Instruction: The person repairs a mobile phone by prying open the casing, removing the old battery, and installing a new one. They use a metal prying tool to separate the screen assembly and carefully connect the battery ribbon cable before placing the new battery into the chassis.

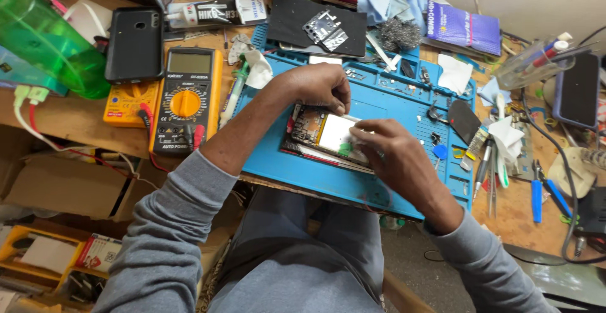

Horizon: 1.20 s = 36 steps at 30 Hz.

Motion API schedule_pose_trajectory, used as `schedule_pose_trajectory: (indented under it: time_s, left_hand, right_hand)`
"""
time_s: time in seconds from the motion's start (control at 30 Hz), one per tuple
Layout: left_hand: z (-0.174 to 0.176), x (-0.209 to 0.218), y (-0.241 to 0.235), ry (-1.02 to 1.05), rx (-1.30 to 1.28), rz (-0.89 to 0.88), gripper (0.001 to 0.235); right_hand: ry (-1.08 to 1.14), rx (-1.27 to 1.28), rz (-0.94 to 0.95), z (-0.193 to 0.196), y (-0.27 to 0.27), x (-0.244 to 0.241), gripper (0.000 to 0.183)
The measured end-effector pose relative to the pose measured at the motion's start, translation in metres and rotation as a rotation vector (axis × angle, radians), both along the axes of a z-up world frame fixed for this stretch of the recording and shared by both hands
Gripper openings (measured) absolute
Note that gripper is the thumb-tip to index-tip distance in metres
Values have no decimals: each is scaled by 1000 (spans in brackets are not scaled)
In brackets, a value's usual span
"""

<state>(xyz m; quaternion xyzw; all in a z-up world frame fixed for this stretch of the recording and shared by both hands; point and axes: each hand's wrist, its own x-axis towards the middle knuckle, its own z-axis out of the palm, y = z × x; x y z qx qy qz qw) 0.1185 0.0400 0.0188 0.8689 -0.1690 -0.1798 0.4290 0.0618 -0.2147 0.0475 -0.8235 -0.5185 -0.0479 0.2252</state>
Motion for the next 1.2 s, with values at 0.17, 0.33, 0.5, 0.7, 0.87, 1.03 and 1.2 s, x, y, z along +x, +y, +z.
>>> schedule_pose_trajectory:
  time_s: [0.17, 0.33, 0.5, 0.7, 0.87, 1.03, 1.2]
  left_hand:
    - [2, -4, -2, -58, 48, -24, 19]
    - [12, -24, -5, -165, 93, 2, 18]
    - [20, -58, -15, -324, 113, 107, 23]
    - [26, -87, -23, -680, 322, 75, 10]
    - [23, -102, -20, -663, 516, -28, 24]
    - [12, -130, -23, -912, 589, 13, 56]
    - [12, -165, -4, -833, 450, 231, 54]
  right_hand:
    - [-162, -23, 4, -6, -6, -18, 30]
    - [91, 64, -6, -2, -14, -13, 28]
    - [133, 147, -156, -2, -18, 8, 31]
    - [-68, 18, -62, -10, -19, 11, 25]
    - [-92, -39, 4, -6, -25, 8, 38]
    - [-129, -73, -23, -10, -31, -1, 55]
    - [-159, -53, -24, -4, -24, -12, 61]
